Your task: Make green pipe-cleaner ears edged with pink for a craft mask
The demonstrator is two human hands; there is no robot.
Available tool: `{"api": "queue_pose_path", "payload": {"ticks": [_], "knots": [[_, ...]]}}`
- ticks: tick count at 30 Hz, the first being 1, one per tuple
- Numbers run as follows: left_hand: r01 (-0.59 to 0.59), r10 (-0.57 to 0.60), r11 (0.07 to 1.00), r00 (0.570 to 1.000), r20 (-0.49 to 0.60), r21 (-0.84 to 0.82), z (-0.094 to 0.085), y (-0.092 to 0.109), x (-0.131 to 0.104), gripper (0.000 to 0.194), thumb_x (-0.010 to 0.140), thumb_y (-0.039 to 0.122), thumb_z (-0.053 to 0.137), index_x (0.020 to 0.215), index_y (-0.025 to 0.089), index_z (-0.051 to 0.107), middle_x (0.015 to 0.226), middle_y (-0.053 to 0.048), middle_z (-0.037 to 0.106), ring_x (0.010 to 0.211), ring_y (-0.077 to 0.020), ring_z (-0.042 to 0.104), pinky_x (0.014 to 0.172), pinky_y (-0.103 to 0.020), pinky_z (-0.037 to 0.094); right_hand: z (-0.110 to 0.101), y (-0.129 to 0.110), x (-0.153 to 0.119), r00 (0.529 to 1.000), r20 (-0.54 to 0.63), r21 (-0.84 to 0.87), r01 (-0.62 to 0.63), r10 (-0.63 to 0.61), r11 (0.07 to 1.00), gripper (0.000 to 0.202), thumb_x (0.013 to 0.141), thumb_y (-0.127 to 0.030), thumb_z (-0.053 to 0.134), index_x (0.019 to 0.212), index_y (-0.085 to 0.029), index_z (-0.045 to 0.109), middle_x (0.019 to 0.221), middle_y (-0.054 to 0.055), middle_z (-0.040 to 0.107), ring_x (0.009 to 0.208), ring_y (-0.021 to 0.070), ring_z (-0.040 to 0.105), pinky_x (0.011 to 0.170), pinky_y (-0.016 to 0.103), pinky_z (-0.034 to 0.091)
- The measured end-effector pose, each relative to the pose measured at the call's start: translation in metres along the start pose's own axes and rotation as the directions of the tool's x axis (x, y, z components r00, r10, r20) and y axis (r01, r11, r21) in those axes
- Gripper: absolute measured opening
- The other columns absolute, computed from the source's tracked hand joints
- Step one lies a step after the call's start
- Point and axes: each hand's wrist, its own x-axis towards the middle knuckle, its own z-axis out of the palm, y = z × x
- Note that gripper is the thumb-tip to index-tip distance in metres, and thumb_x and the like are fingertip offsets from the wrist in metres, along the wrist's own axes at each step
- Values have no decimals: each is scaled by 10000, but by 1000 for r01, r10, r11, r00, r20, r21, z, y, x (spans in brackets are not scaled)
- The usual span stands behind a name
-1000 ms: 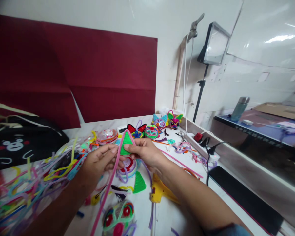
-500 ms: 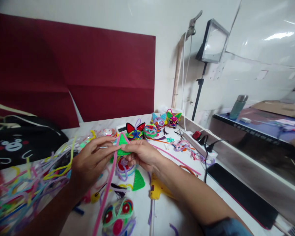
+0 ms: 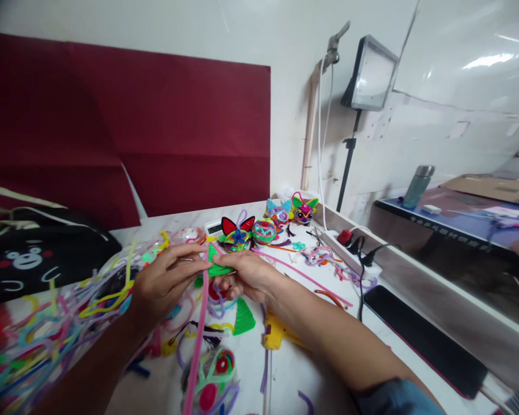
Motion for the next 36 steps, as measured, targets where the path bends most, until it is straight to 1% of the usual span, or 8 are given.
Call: {"api": "queue_pose_path", "payload": {"ticks": [10, 14, 18, 22, 27, 31, 34, 36], "knots": [[19, -16, 998, 998, -54, 61, 1, 0, 6, 175, 863, 119, 548, 918, 202, 692, 1004, -78, 665, 967, -194, 620, 871, -340, 497, -3, 1, 5, 999, 4, -53, -36, 36, 998, 392, 906, -456, 492, 783, -109, 628, 533, 13, 602, 389, 82, 520, 333, 164, 420], [206, -206, 978, 978, -40, 9, -1, 2, 7, 125, 862, 181, 556, 904, 190, 673, 1028, -83, 643, 998, -213, 601, 865, -347, 491, -3, 0, 5, 993, -113, -140, 9, -25, 990, 452, 903, -494, 472, 740, -104, 632, 530, 9, 581, 388, 82, 489, 311, 176, 383], [448, -447, 884, 894, 36, -135, -3, 4, 7, 133, 848, 269, 563, 893, 190, 660, 1070, -90, 611, 1001, -219, 597, 633, -241, 524, -5, -4, 4, 964, -181, -241, 147, -193, 959, 443, 851, -546, 524, 706, -136, 608, 546, 1, 579, 399, 85, 483, 318, 185, 367], [578, -581, 780, 811, 62, -241, -4, 5, 9, 128, 806, 303, 593, 829, 190, 647, 1029, -84, 605, 978, -233, 608, 479, -189, 494, -7, -9, 1, 926, -189, -318, 258, -328, 912, 441, 773, -584, 594, 740, -145, 616, 581, -8, 574, 449, 82, 485, 375, 188, 366], [689, -700, 643, 706, 109, -334, -5, 11, 12, 132, 759, 305, 634, 826, 192, 650, 1003, -53, 606, 717, -162, 639, 376, -176, 446, -6, -12, -4, 899, -169, -389, 316, -405, 865, 440, 752, -586, 600, 760, -146, 629, 624, -6, 572, 488, 85, 482, 444, 215, 366], [759, -784, 502, 602, 151, -415, -6, 14, 14, 176, 711, 304, 679, 831, 182, 642, 800, -17, 645, 573, -131, 606, 411, -194, 492, -7, -18, -7, 888, -142, -460, 332, -437, 824, 393, 756, -549, 598, 715, -158, 592, 635, -9, 562, 509, 87, 478, 472, 221, 363], [775, -813, 398, 546, 203, -492, -7, 14, 16, 204, 677, 309, 707, 808, 172, 631, 644, 22, 611, 533, -130, 595, 463, -228, 546, -13, -26, -16, 886, -77, -625, 315, -457, 714, 340, 769, -490, 605, 690, -162, 568, 641, -6, 558, 538, 97, 490, 516, 235, 384], [769, -823, 353, 526, 215, -533, -8, 13, 17, 226, 652, 306, 726, 802, 166, 631, 636, 26, 604, 570, -138, 607, 469, -236, 561, -20, -29, -26, 900, 0, -786, 270, -436, 556, 290, 793, -441, 588, 730, -158, 596, 652, 3, 569, 573, 115, 508, 555, 251, 402]]}}
